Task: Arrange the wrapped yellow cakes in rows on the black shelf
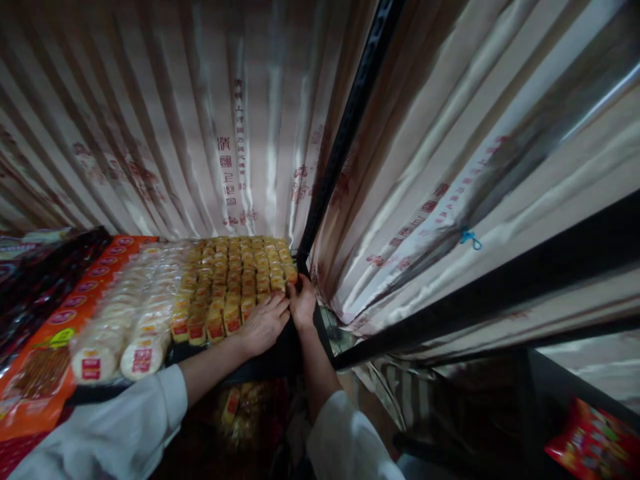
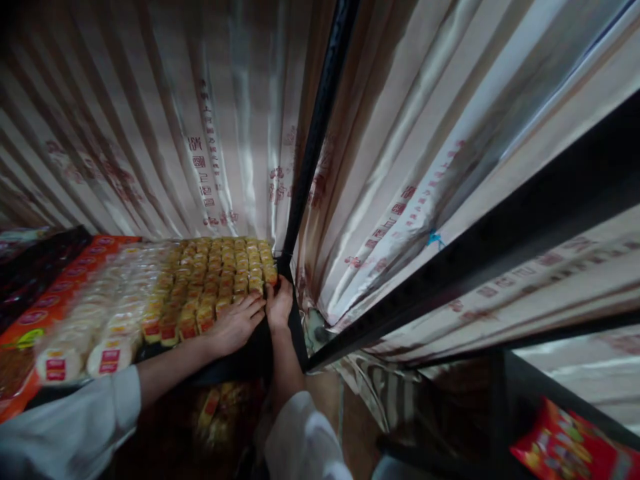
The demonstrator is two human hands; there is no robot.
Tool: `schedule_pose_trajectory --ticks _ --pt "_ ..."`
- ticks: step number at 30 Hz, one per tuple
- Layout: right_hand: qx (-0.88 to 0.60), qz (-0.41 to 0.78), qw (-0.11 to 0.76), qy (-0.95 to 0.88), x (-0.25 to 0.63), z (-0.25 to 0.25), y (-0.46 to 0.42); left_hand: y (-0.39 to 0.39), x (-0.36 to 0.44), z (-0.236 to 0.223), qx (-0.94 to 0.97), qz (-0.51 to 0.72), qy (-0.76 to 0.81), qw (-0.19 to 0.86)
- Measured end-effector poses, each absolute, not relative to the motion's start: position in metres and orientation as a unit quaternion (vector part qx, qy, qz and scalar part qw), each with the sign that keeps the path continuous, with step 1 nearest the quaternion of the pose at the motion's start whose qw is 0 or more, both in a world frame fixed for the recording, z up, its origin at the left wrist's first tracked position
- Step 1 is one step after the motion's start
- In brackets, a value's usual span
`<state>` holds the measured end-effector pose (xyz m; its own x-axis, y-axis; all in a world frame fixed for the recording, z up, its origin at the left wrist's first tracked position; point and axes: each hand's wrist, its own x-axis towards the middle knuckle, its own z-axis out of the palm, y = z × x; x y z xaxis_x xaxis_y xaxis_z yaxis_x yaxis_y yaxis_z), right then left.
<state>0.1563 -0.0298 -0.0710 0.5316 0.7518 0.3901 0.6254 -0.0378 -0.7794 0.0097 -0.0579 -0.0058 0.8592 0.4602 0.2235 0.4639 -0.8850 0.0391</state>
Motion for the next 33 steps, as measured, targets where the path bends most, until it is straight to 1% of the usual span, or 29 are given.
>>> schedule_pose_trajectory --ticks 7,16,21,27,30,33 --pt "-0.735 0.050 0.504 -0.451 0.153 -0.072 -0.030 -0.065 0.012 -0.023 -0.960 -0.120 -0.251 0.046" --pt "-0.710 0.096 0.499 -0.487 0.156 -0.072 -0.025 -0.065 0.009 -0.028 -0.958 -0.107 -0.262 0.039" --pt "-0.718 0.126 0.501 -0.465 0.158 -0.076 -0.024 -0.071 0.007 -0.020 -0.961 -0.105 -0.255 0.000" --pt "-0.723 0.102 0.505 -0.459 0.154 -0.063 -0.032 -0.096 -0.008 -0.016 -0.957 -0.128 -0.248 -0.086" --pt "-0.714 0.097 0.538 -0.438 0.144 -0.050 -0.051 -0.119 -0.026 -0.020 -0.961 -0.143 -0.209 -0.112" --pt "-0.689 0.121 0.585 -0.411 0.121 -0.038 -0.090 -0.148 -0.048 -0.029 -0.961 -0.123 -0.195 -0.153"
